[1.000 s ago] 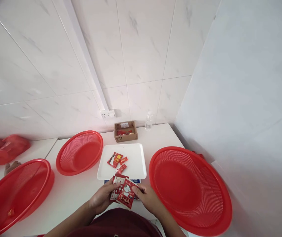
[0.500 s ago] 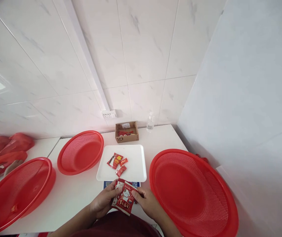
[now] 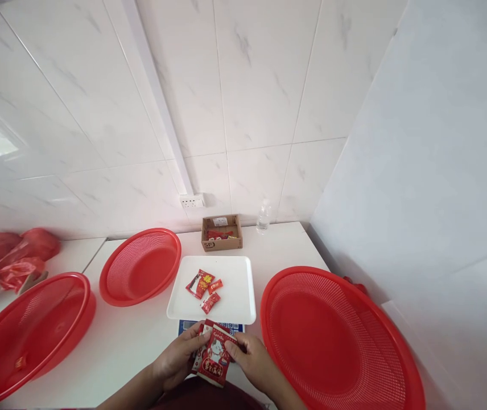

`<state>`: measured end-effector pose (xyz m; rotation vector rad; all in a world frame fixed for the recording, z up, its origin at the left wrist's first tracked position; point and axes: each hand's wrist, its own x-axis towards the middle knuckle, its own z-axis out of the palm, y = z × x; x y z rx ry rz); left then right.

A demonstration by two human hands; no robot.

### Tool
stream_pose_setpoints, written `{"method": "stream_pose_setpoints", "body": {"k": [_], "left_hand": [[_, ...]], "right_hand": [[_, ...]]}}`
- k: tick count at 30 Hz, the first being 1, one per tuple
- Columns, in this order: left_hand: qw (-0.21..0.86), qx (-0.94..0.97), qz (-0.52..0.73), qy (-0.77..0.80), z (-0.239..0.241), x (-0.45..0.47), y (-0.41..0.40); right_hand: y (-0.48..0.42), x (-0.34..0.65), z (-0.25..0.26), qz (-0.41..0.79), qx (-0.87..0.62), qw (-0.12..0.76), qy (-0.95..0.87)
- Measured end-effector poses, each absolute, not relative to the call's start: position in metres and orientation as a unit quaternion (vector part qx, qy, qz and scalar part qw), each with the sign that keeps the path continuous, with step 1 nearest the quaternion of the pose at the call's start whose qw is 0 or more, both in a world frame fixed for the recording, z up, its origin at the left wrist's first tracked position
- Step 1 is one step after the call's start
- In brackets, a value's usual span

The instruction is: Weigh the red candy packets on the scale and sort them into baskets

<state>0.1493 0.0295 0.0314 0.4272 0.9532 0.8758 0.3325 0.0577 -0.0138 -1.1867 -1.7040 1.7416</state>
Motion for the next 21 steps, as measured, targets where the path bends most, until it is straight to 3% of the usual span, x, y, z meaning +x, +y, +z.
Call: {"method": "stream_pose_setpoints", "body": {"k": [21], "left_hand": [[0.794, 0.211, 0.399, 0.407, 0.027, 0.133, 0.023]], "right_hand": [[0.051, 0.309, -0.009, 0.592, -0.461, 0.232, -0.619]]}}
